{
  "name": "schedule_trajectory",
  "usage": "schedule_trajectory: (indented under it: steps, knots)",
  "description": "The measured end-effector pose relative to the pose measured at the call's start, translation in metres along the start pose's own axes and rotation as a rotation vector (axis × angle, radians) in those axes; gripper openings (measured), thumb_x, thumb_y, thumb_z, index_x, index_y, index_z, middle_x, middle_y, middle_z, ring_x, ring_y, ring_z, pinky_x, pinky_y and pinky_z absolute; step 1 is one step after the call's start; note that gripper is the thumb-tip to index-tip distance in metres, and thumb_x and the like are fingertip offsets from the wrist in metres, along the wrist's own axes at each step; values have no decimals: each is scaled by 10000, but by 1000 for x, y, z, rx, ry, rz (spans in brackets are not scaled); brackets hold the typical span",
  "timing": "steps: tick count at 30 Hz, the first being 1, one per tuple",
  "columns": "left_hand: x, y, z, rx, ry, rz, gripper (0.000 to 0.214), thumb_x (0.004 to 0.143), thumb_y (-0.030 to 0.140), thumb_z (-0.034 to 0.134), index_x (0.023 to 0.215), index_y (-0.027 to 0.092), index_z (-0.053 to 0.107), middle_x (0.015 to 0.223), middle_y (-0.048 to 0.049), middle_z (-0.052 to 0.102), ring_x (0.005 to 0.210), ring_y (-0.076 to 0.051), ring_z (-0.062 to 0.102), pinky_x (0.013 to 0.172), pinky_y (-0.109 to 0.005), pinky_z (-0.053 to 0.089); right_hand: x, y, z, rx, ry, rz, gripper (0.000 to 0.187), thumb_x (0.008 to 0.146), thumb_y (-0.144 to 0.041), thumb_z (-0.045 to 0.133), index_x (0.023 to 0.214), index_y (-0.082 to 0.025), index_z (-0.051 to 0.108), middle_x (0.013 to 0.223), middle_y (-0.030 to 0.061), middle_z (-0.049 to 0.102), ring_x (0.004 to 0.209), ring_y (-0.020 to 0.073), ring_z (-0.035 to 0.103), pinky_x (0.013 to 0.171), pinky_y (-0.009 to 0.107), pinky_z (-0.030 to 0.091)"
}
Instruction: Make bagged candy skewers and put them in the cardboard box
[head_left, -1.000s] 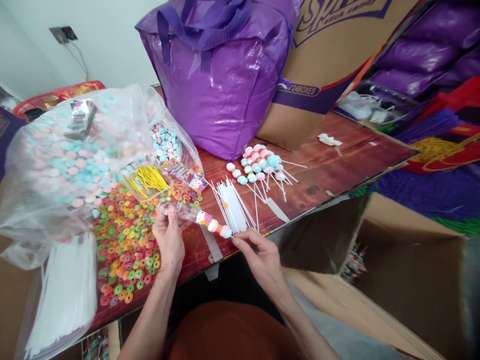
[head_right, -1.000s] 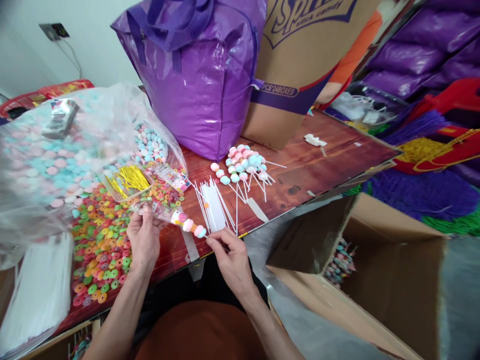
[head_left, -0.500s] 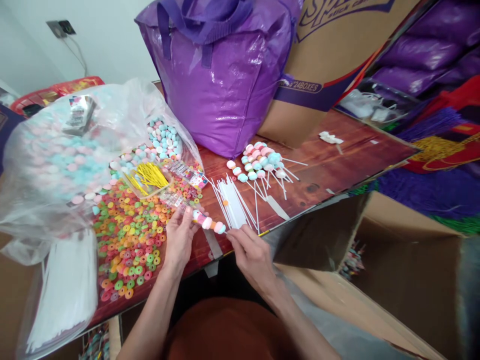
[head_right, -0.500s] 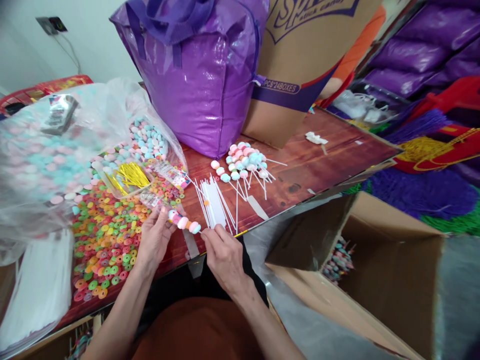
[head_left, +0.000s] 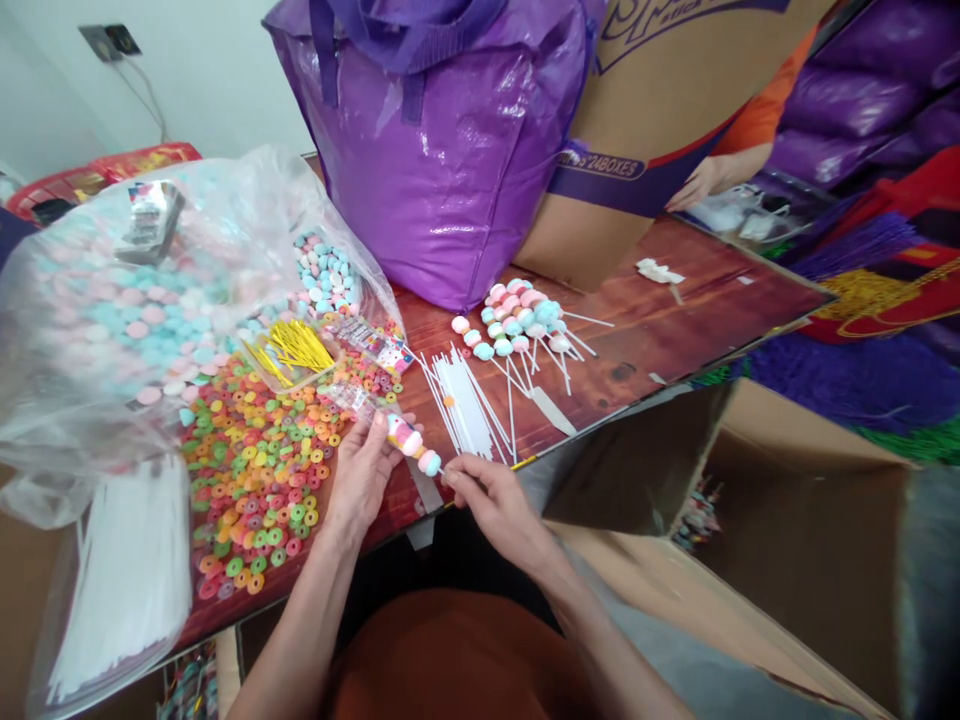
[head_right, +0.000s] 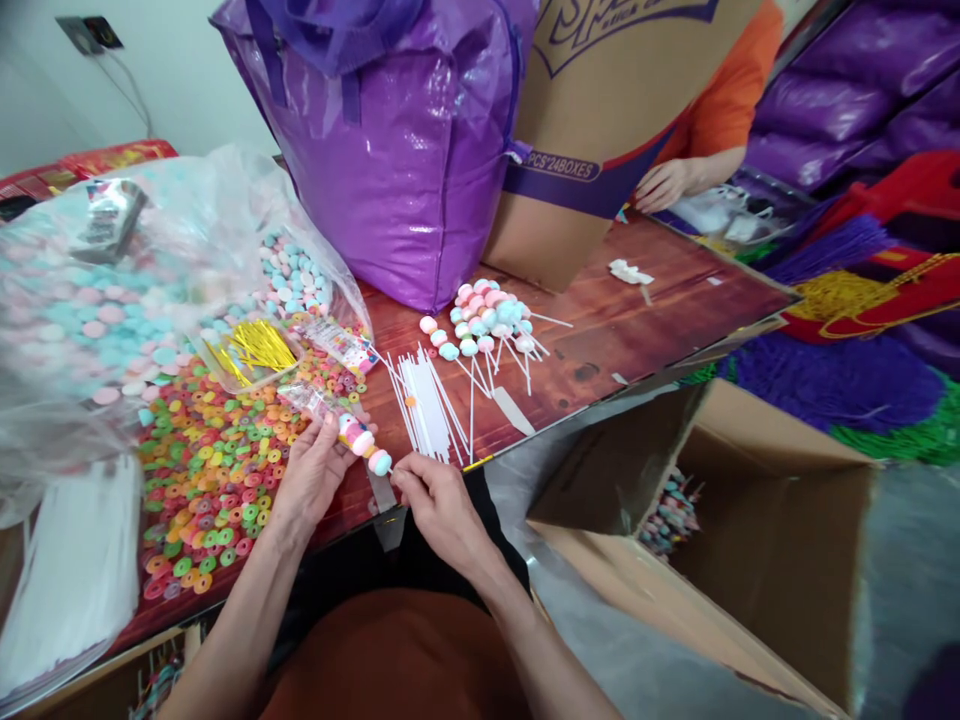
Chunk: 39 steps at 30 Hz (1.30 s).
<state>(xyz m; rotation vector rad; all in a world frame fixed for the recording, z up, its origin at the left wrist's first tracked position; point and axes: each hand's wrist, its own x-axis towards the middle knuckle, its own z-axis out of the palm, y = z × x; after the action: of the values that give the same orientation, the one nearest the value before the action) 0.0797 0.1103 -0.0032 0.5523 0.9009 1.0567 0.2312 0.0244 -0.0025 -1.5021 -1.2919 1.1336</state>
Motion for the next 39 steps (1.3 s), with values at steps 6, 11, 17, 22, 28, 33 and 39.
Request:
schedule_trajectory:
  steps: [6,11,17,22,28,33,39]
  knots:
    - [-1,0,3,-28,-8,55,343,750,395,807,958,158,673,963,-104,771,902,-246,745,779,-321,576,2,-12,4,391,-106,218,228,841,-340,598,695,-166,611,531,-47,498,448,64,356,451,208,256]
    - [-1,-1,4,-92,-33,128,302,787,394,778,970,176,678,1017,-93,765,993,-242,726,874,-344,559,2,-11,7,765,-102,439,283,692,-403,758,704,-143,647,471,-70,470,355,18,221,374,192,118]
    - [-1,-3,5,-30,-39,92,321,769,399,789,960,172,666,996,-98,760,966,-267,731,843,-382,575,2,-9,15,566,14,307,262,799,-419,648,728,-170,609,511,-71,446,390,47,251,389,209,165]
    - [1,5,2,31,-49,2,352,735,395,815,933,146,663,944,-103,759,912,-275,739,796,-385,590,0,-7,14,-73,159,-165,230,956,-258,484,763,-189,588,691,-4,536,629,124,494,619,253,383]
    - [1,6,4,67,-46,-16,333,730,364,822,922,135,675,898,-90,756,873,-246,740,826,-375,579,-1,0,11,-469,261,-405,278,1020,-181,385,827,-195,585,741,27,552,668,142,532,670,254,409]
    - [-5,-2,11,45,-64,-70,346,717,387,829,896,136,673,864,-91,755,894,-253,737,866,-391,563,6,1,24,-533,300,-420,291,1016,-162,371,861,-190,616,741,42,572,677,152,548,679,255,443]
    - [-5,3,5,38,-120,-121,313,755,380,803,888,124,681,902,-112,760,879,-239,733,861,-376,559,5,-3,29,-345,343,-415,222,1003,-164,423,912,-188,624,808,54,637,758,164,622,732,268,487]
